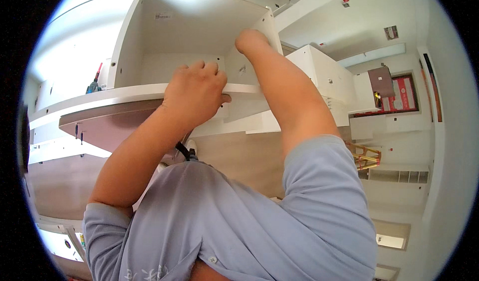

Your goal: The person assembles a cabinet by using an electric drill to drive screws into wood panels, then uses a screwdriver to secure hardware and internal supports.

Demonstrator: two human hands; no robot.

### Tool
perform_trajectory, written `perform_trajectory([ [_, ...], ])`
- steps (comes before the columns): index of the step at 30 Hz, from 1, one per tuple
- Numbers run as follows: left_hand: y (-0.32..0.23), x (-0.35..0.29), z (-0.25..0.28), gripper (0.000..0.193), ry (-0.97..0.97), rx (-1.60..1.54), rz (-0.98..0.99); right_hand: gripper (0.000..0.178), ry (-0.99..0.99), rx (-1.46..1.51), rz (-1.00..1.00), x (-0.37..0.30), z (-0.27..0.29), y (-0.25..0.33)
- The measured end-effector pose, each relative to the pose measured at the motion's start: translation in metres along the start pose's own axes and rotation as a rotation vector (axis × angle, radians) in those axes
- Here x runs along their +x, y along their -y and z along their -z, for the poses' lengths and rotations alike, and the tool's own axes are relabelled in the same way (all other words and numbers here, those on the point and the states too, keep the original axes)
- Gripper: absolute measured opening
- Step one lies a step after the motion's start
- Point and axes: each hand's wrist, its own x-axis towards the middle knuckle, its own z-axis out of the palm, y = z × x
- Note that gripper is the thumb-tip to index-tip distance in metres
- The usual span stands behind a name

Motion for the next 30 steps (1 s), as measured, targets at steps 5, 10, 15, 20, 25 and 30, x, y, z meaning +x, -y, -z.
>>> perform_trajectory([
  [5, 0.003, 0.006, -0.003, 0.034, -0.027, -0.004, -0.008, 0.014, 0.181, 0.941, -0.094, 0.024, -0.001, -0.033],
  [10, 0.004, 0.003, -0.005, 0.033, -0.015, -0.023, -0.001, 0.018, 0.448, 1.727, -0.238, -0.002, 0.017, -0.024],
  [15, 0.003, 0.002, -0.002, 0.033, 0.035, -0.002, -0.003, 0.016, 0.375, 1.234, -0.334, 0.03, -0.019, -0.034],
  [20, 0.003, 0.003, -0.003, 0.034, 0.071, 0.042, 0.011, 0.021, 0.373, -0.362, 0.083, 0.043, -0.022, -0.008],
  [25, 0.0, 0.004, 0.004, 0.035, 0.071, 0.066, 0.01, 0.025, 0.22, -0.305, 0.116, 0.025, -0.014, -0.006],
  [30, 0.007, 0.003, -0.001, 0.034, 0.062, 0.005, 0.034, 0.017, 0.313, 1.392, -0.322, -0.005, 0.006, -0.004],
])
